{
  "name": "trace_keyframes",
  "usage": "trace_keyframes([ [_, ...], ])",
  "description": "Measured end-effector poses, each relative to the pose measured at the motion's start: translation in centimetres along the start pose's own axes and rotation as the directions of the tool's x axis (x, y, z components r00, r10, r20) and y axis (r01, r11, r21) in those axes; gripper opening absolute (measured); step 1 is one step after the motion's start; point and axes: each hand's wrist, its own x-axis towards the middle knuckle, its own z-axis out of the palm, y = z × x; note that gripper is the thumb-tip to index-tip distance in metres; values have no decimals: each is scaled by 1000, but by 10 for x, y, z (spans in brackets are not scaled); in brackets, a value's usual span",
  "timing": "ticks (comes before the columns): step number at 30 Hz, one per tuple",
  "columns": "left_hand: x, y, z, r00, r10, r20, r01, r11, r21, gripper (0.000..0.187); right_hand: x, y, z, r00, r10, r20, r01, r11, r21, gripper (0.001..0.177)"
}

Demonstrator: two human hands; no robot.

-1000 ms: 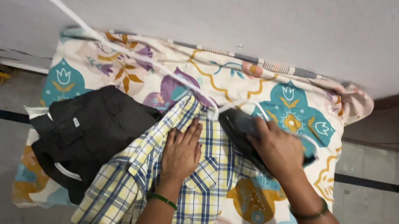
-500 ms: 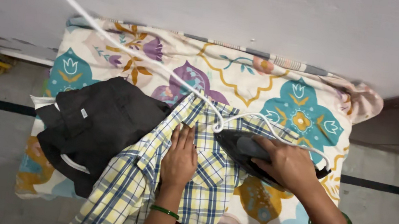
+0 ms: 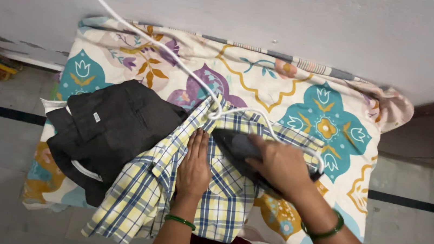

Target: The person irons a yellow and blue plaid shirt on a patterned ironing board. They repeatedly smooth the fabric, reposition the shirt, and use a black electric iron to press different sections including the collar, sleeves, and body.

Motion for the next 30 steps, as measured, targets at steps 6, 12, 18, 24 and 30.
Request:
trace_keyframes([
  [6,1,-3,5,998,-22,61,21,1000,19,73,-46,5,13,997,-3,-83,3,1000,2,66],
  [12,0,-3,5,997,-37,74,40,999,-37,68,-10,7,8,967,205,-150,-212,976,-37,51],
  [18,0,-2,3,1000,-10,21,10,1000,-4,71,34,3,6,953,149,-264,-152,988,8,48],
  [24,2,-4,8,996,-37,78,34,999,33,64,-32,22,21,968,191,-160,-182,981,72,52],
  [30,0,-4,9,1000,7,-11,-6,999,46,62,-70,68,27,905,408,-120,-416,907,-57,56],
])
